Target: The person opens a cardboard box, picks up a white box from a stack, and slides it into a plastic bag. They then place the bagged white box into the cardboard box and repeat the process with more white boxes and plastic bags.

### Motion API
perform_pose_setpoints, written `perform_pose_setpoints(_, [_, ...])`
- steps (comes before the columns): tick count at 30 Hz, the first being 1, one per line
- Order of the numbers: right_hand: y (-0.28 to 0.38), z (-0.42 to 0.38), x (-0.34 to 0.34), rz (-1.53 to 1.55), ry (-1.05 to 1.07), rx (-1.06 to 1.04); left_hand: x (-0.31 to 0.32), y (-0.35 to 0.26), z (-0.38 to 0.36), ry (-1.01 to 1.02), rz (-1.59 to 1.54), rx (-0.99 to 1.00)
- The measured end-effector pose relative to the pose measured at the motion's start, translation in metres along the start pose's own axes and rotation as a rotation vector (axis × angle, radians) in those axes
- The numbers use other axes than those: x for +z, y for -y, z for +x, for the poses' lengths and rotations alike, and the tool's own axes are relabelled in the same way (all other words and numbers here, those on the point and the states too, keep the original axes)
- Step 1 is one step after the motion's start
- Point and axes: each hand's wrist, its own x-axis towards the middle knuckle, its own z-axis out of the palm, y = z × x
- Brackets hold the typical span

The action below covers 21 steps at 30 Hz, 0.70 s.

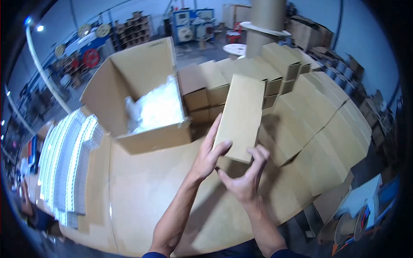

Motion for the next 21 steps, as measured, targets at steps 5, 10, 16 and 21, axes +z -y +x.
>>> perform_pose_setpoints(5, [0.004,-0.085,-0.008,0.243,0.367,-0.037,-0.110,0.033,-0.161,-0.184,-0.070,-0.244])
perform_pose_setpoints(10, [0.044,-0.081,-0.003,0.116,0.738,0.081,-0.151,0.022,-0.255,-0.281,0.044,-0.305])
perform_pose_setpoints(16, [0.054,-0.085,0.021,0.207,0.910,0.074,-0.162,0.026,-0.275,-0.486,0.049,-0.073])
perform_pose_setpoints(21, [0.055,-0.094,0.031,0.277,0.845,0.203,-0.157,0.034,-0.271,-0.518,0.009,-0.045])
